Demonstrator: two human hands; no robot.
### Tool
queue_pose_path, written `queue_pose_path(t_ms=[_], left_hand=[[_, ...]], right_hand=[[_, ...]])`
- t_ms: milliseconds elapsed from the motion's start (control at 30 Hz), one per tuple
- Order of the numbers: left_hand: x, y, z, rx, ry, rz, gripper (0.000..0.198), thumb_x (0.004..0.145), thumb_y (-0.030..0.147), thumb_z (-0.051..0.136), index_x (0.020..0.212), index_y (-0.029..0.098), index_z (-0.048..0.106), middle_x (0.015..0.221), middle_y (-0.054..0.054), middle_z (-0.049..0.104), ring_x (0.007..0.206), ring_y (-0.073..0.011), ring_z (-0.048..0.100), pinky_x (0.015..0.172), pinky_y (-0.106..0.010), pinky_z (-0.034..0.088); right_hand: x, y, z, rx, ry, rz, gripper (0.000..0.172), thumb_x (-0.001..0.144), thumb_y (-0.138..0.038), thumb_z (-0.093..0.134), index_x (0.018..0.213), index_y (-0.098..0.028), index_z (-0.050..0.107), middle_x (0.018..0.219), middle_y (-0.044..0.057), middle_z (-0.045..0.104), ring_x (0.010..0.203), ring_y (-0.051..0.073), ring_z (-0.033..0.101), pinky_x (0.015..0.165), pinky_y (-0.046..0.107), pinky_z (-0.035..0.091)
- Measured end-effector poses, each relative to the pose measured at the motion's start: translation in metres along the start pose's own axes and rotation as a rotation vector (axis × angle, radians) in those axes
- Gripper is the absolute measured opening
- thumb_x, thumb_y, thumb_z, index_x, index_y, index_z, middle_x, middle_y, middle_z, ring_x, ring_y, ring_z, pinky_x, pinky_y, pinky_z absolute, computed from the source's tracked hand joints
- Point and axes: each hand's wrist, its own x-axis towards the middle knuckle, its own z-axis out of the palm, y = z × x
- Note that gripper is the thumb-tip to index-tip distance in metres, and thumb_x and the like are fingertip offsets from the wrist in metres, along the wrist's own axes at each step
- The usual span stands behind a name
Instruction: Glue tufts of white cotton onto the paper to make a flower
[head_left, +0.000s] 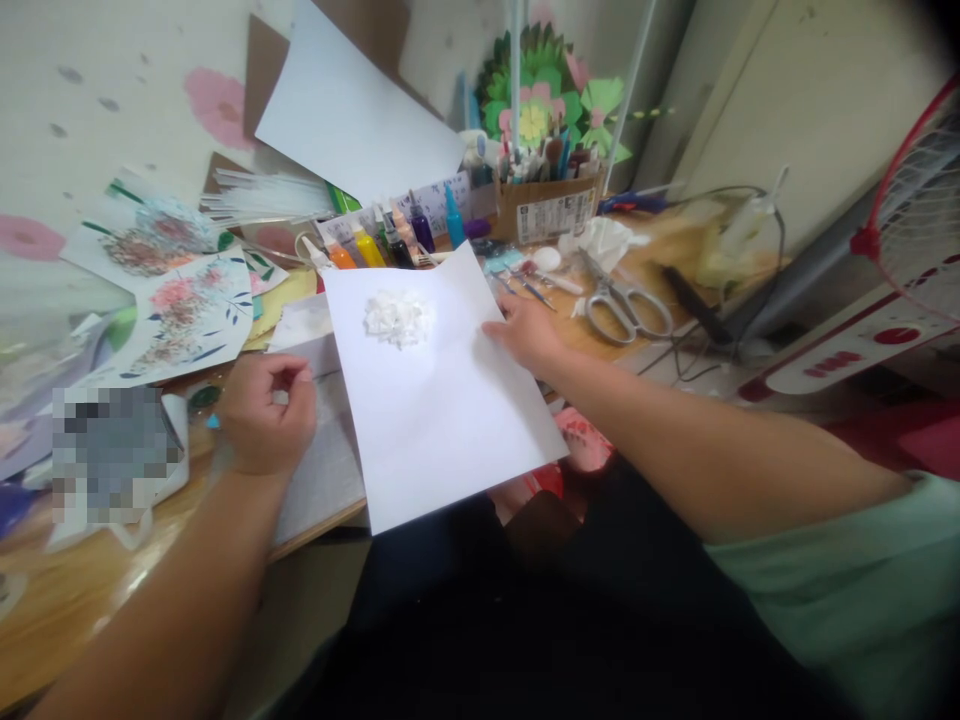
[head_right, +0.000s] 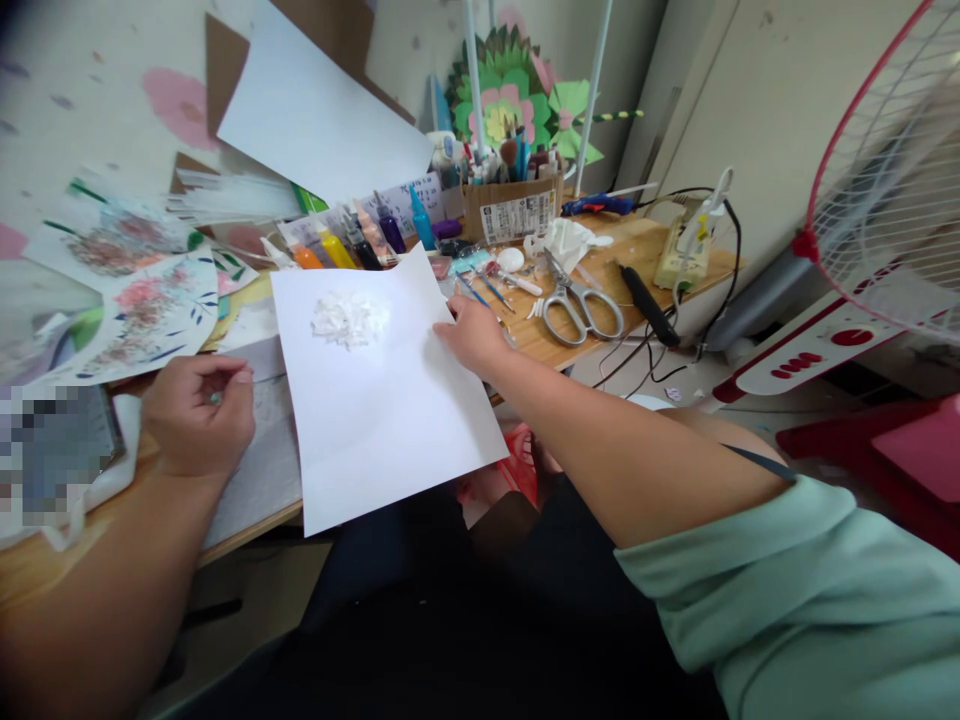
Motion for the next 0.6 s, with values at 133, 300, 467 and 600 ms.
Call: queue_pose_path(t_ms=[133,300,467,600], left_hand=[[-0.0002,-0.0007,-0.0002,-0.005,0.000,-0.004,0.013,0.068,0.017,0.057,0.079,0.012,0.060,0.072,-0.004,0.058,0.061,-0.0123,0.051,0.064,-0.024,0.043],[-0.0004,-0.0007,-0.0010,0.007,0.003,-0.002,0.013,0.068,0.017,0.057,0.080,0.013,0.060,0.072,-0.004,0.058,0.061,-0.0122,0.050,0.065,-0.025,0.043],[-0.0008,-0.0008,-0.0020,0.006,0.001,-0.016,0.014,0.068,0.017,0.056,0.081,0.013,0.060,0.073,-0.003,0.058,0.062,-0.0123,0.050,0.066,-0.025,0.043],[-0.0005,-0.0001,-0.0024,0.009,0.007,-0.015,0.015,0.069,0.017,0.056,0.082,0.013,0.060,0.074,-0.003,0.058,0.063,-0.0126,0.050,0.066,-0.025,0.044]], right_hand=[[0.0007,0.0001,0.0001,-0.010,0.000,0.003,0.009,0.066,-0.022,0.056,0.073,-0.017,0.059,0.070,0.001,0.060,0.065,0.017,0.055,0.063,0.029,0.043],[0.0020,0.0005,0.0011,-0.028,-0.008,0.009,0.009,0.067,-0.023,0.055,0.072,-0.017,0.059,0.068,0.001,0.060,0.064,0.017,0.055,0.063,0.030,0.043],[0.0027,0.0012,0.0017,-0.032,-0.015,0.018,0.009,0.067,-0.023,0.055,0.073,-0.018,0.058,0.069,0.001,0.059,0.064,0.016,0.054,0.063,0.029,0.043],[0.0022,0.0014,0.0009,-0.037,-0.013,0.019,0.009,0.067,-0.024,0.054,0.072,-0.018,0.057,0.068,0.000,0.058,0.063,0.016,0.054,0.062,0.030,0.043]])
